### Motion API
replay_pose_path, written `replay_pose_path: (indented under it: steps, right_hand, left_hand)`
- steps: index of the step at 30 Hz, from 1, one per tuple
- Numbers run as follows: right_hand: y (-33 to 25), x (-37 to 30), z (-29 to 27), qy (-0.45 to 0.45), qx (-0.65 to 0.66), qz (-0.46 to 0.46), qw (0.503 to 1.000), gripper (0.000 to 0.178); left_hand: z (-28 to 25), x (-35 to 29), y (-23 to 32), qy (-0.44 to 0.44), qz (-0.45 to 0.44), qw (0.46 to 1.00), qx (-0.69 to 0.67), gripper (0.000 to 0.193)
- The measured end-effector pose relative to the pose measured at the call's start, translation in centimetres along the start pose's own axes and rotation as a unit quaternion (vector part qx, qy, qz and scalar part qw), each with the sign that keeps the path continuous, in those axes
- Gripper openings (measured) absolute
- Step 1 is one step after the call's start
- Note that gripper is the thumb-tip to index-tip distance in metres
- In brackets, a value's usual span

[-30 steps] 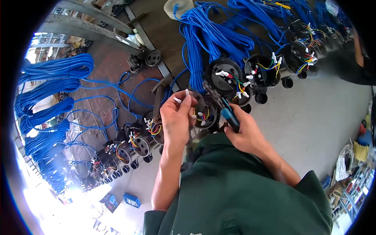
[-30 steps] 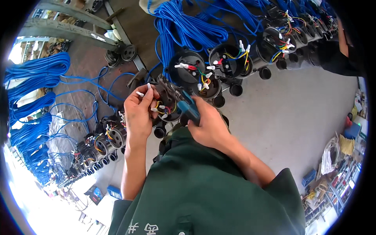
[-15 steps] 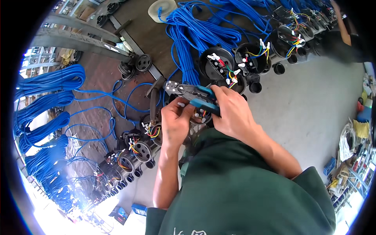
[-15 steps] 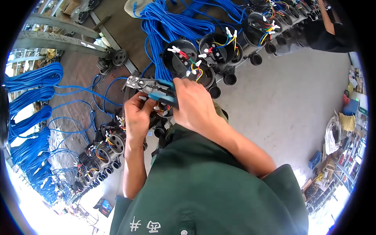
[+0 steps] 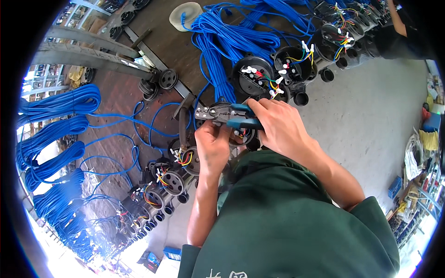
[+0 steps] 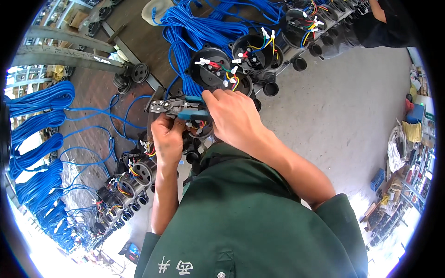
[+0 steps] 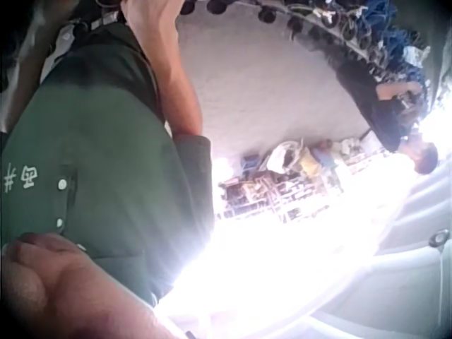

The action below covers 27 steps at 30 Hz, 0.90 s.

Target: The person wires electronic motor components by hand and with wire crimpers, inserting wires into connectors and crimping them.

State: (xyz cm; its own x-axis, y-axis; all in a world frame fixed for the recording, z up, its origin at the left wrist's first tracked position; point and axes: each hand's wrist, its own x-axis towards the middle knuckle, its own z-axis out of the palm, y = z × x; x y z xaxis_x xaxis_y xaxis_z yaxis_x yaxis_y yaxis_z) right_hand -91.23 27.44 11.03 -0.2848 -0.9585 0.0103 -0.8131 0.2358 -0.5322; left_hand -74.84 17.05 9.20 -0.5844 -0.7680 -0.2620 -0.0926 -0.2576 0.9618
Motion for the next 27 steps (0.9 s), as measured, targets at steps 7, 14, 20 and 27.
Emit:
replay_pose_path:
  steps: [7, 14, 20, 27]
  right_hand:
    - [0.8, 0.4, 1.4, 0.017, -0.017, 0.023, 0.999, 0.046]
    - [1.8, 0.9, 1.9, -0.021, 0.051, 0.029, 0.998, 0.029]
    - [2.5, 0.3, 2.4, -0.039, 0.107, 0.037, 0.993, 0.025]
    - [0.9, 1.2, -0.2, -0.165, 0.206, 0.161, 0.951, 0.032]
  left_hand:
    - [0.1, -0.1, 0.1, 0.007, -0.009, 1.0, 0.02, 0.009]
    - [0.1, -0.2, 0.0, -0.002, -0.01, 0.999, 0.039, 0.011]
    - [0.9, -0.2, 1.1, -0.03, 0.003, 0.998, 0.047, 0.011]
    - [0.7, 0.5, 0.6, -0.029, -0.038, 0.999, 0.01, 0.012]
